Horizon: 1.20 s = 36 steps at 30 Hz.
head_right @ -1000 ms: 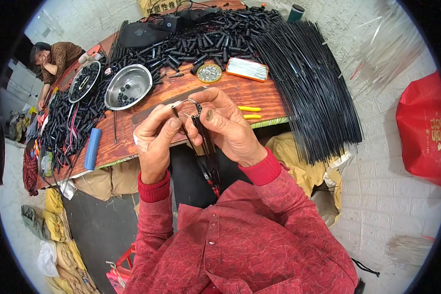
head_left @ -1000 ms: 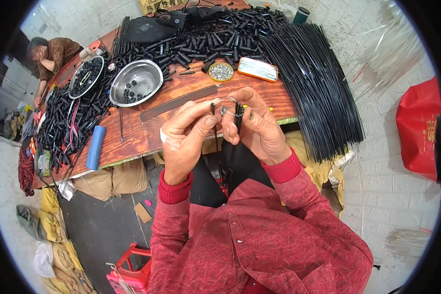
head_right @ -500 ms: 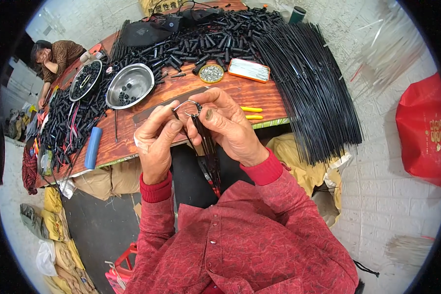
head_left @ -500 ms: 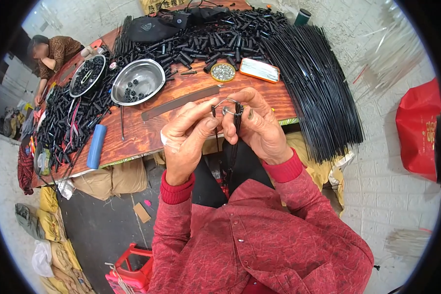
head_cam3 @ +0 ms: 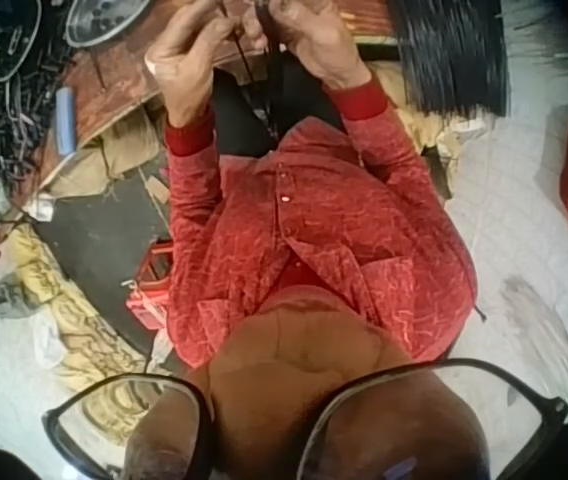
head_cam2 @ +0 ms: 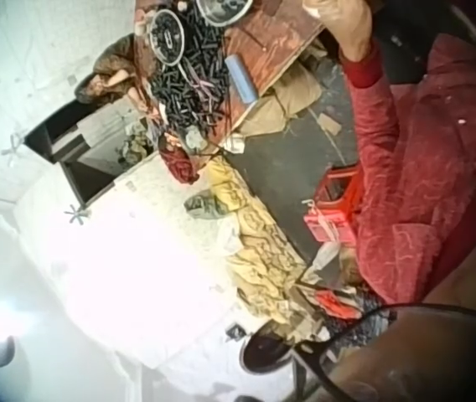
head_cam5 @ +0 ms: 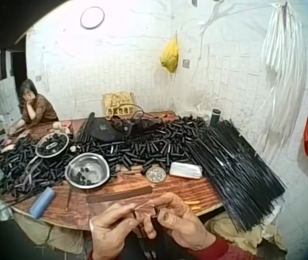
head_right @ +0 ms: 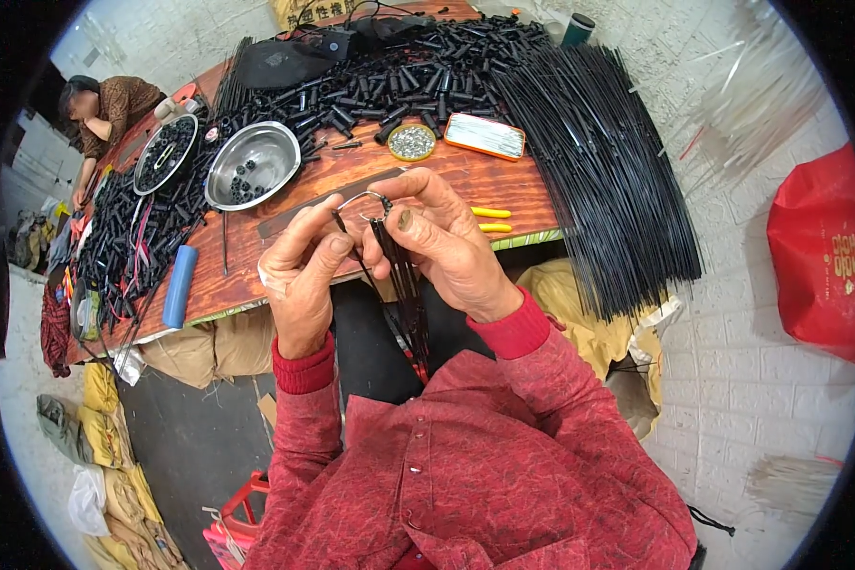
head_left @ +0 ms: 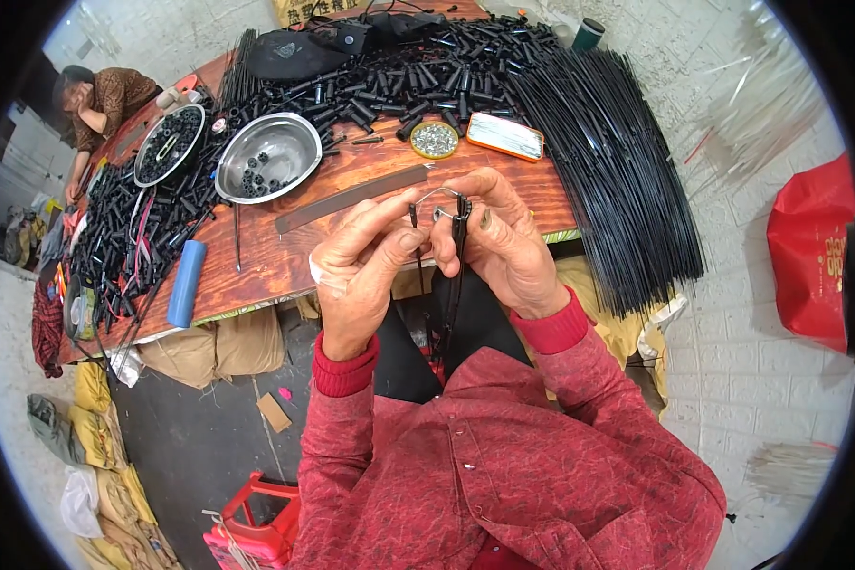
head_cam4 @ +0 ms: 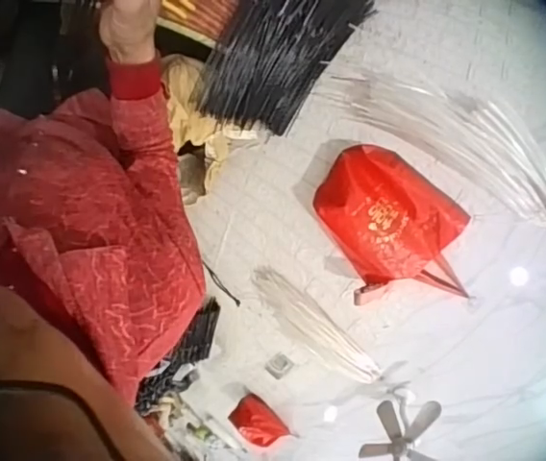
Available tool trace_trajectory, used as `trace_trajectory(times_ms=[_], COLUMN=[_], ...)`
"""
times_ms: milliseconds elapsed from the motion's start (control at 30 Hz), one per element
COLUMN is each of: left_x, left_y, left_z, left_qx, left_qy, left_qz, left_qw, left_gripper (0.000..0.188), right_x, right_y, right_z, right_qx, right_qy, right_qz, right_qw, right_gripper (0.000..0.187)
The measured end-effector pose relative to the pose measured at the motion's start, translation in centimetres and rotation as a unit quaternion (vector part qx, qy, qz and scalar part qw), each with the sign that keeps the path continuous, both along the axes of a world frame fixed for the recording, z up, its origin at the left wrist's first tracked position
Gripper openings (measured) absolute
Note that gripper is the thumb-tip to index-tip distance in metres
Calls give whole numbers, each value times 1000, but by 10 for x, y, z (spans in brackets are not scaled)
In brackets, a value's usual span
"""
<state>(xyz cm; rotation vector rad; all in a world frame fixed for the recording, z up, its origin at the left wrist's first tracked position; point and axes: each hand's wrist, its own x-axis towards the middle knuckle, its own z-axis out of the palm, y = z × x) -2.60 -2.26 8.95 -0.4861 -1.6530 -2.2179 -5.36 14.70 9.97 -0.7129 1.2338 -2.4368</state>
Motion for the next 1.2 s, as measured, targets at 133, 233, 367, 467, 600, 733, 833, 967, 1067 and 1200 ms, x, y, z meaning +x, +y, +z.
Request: trace_trajectory(times_ms=[133,233,367,467,600,733,833,967,1067,1200], left_x=[3,2,0,1,0,-3,-2,10,17,30], left_y=[-1,-1,-2,-2,-1,-5,-9,-7,-6,-4], left_z=[2,3,-1,0,4,1,4,21,27,34], left_qx=[11,17,-4,-9,21,13,3,28,-11,51], left_qy=[-5,-11,-10,-14,-57,-33,-40,-86,-78,-137], left_qz=[-8,-10,0,10,-17,-12,-24,-50,-38,-47], left_qw=[1000,1000,1000,1000,998,999,999,995,996,988], left_gripper=[35,35,32,29,23,18,18,18,21,28], right_x=[1,-1,-1,0,4,8,12,18,18,23], right_y=[-2,-2,-2,-4,-5,-5,-6,-7,-3,-3], right_z=[1,-1,-3,-1,1,9,13,16,13,17], right_qx=[0,-29,-63,-67,-19,30,88,82,84,115], right_qy=[6,-7,-13,-12,8,16,81,90,98,116], right_qz=[0,14,27,39,-19,-31,-87,-100,-95,-130], right_qw=[1000,999,998,997,1000,999,989,988,987,978], right_gripper=[37,33,28,28,33,25,27,31,32,33])
